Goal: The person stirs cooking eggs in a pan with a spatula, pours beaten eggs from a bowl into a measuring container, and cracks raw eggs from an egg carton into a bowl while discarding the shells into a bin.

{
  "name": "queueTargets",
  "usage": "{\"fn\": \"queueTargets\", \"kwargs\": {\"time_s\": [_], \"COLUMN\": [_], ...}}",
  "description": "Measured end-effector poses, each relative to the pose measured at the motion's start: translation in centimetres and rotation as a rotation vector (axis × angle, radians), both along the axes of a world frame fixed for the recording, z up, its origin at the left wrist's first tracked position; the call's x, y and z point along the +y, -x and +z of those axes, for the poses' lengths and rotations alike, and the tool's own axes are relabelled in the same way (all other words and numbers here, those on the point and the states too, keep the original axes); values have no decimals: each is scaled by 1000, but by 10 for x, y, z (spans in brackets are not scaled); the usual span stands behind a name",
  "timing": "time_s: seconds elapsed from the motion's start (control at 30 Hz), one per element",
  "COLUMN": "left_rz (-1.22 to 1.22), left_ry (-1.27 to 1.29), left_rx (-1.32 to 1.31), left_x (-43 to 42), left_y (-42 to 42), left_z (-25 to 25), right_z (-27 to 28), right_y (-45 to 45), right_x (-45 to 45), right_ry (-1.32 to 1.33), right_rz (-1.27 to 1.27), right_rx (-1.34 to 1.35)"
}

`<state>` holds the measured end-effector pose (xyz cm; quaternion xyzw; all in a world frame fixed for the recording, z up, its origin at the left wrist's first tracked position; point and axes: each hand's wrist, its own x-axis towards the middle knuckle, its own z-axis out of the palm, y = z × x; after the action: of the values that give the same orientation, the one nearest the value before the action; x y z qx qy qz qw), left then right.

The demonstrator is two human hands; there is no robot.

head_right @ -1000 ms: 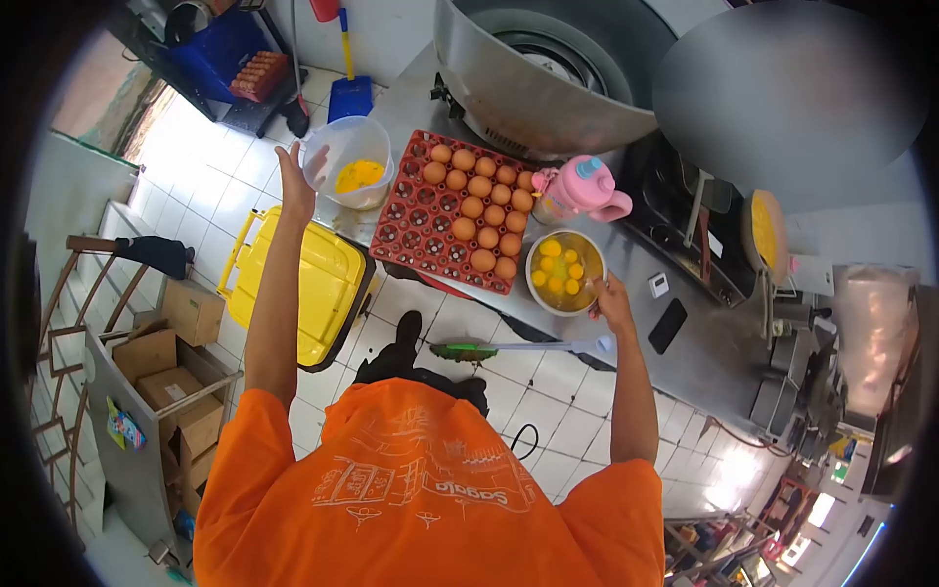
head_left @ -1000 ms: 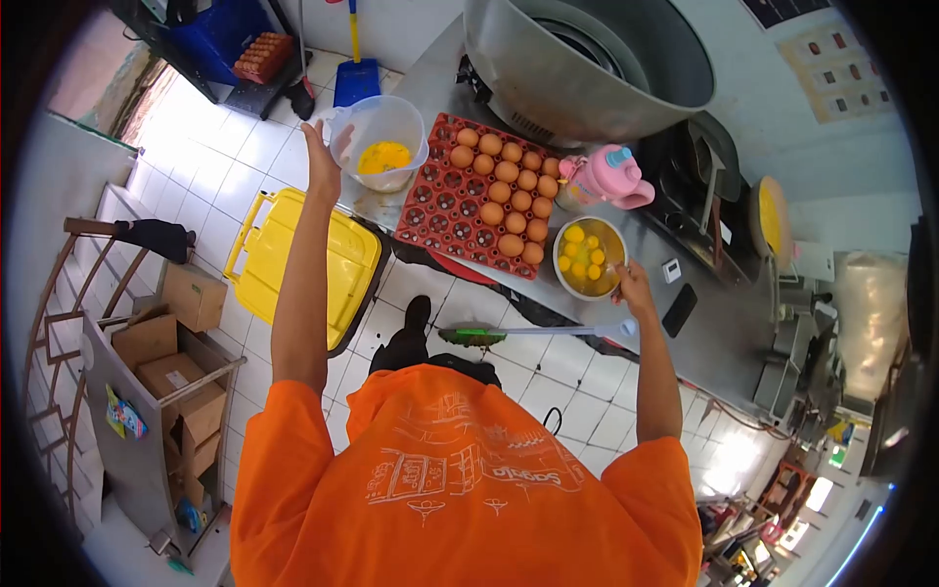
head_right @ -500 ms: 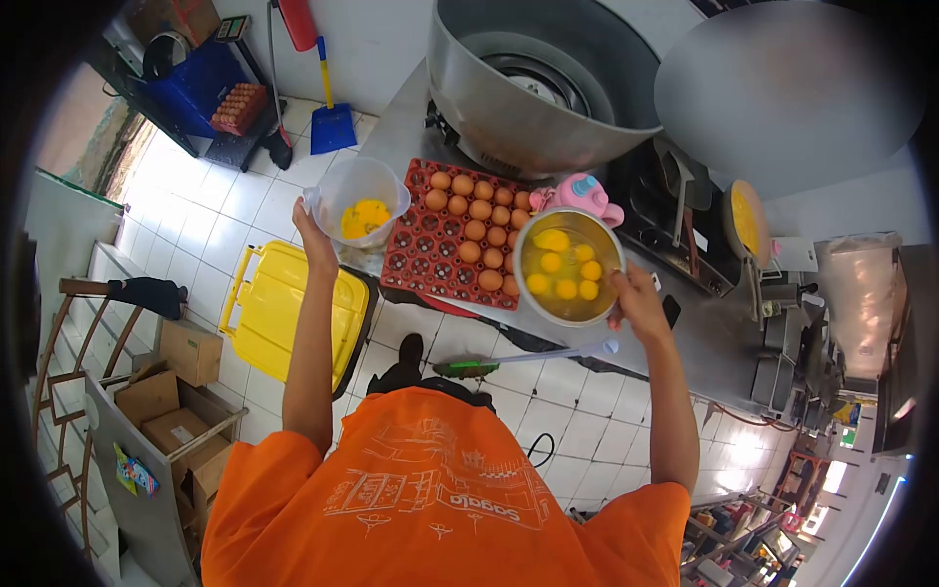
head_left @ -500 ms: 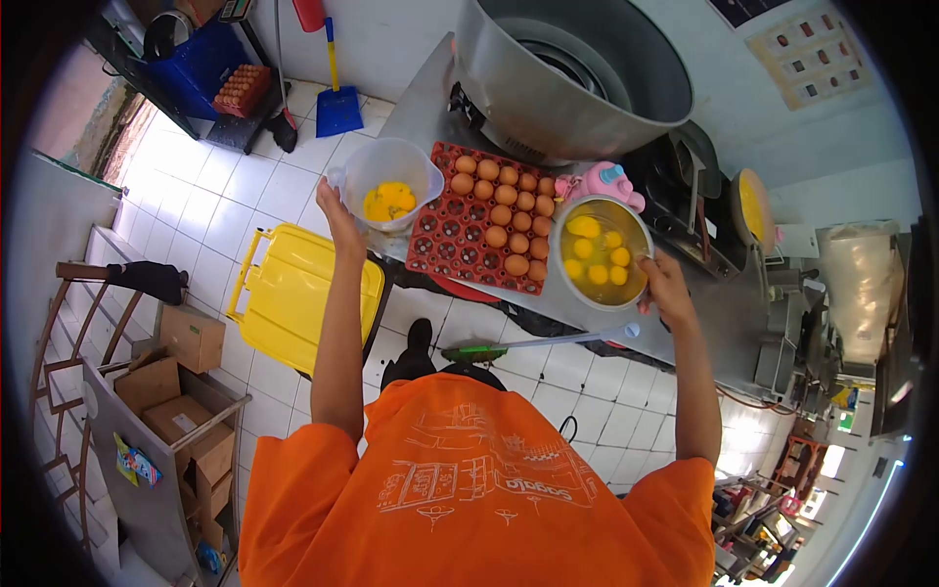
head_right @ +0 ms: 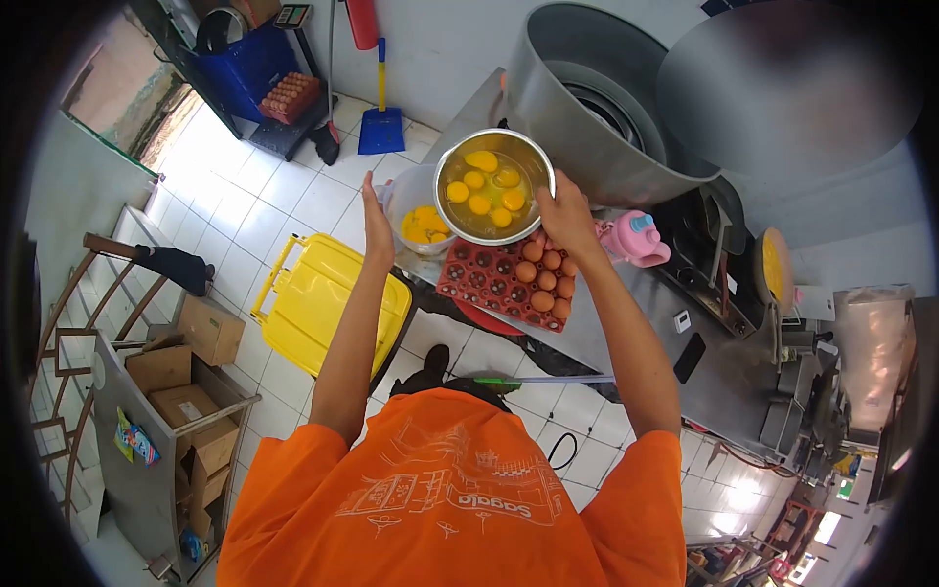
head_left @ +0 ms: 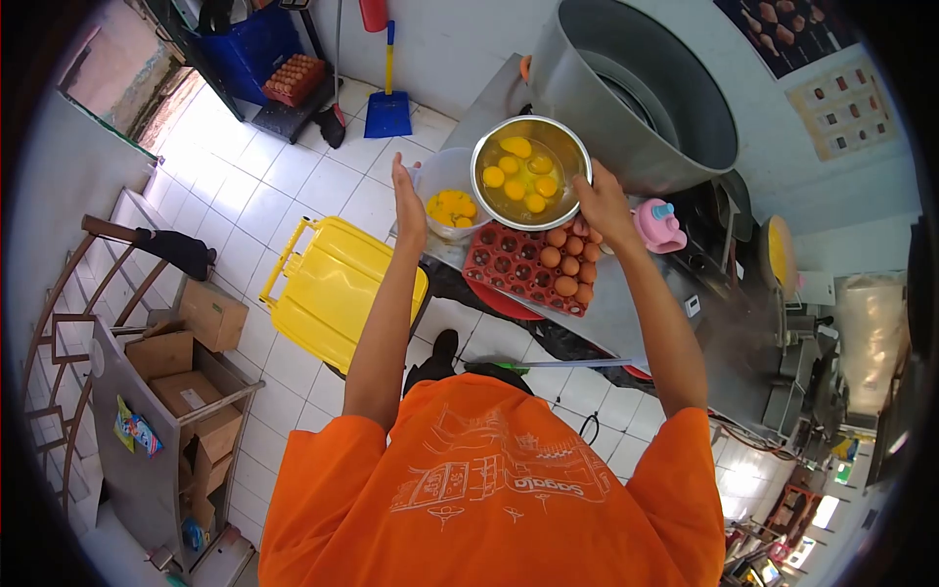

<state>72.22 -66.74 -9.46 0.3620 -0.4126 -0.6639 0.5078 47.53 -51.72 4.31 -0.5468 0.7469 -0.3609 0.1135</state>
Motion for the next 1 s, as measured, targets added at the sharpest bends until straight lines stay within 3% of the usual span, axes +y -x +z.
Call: {"fn": "queueTargets", "kwargs": {"time_s": [0.07, 0.3, 0.47, 0.73, 0.87, 0.9, 0.93, 1.0], "left_rz": [-16, 1, 34, 66, 141, 132, 148, 83], "left_ry": [-12, 6, 33, 20, 213, 203, 350, -5], "left_rx": [10, -32, -112, -138, -175, -34, -193, -91], "left_x": [1, -1, 1, 2, -7, -19, -11, -8], "left_y": [0, 3, 5, 6, 7, 10, 6, 7], "left_z": [0, -7, -11, -7, -35, -65, -55, -26], "right_z": [17, 41, 34, 51, 54, 49, 38, 35], "right_y": [-11, -20, -16, -36, -51, -56, -55, -65], "right_x": [-17, -47, -56, -57, -62, -64, -66, -55], "right_ry": [-103, -170, -147, -232, -335, -263, -246, -72], "right_rz": [-83, -32, -38, -75, 24, -59, -22, -1], "right_rx": [-60, 25, 337, 381, 489, 470, 561, 516]}}
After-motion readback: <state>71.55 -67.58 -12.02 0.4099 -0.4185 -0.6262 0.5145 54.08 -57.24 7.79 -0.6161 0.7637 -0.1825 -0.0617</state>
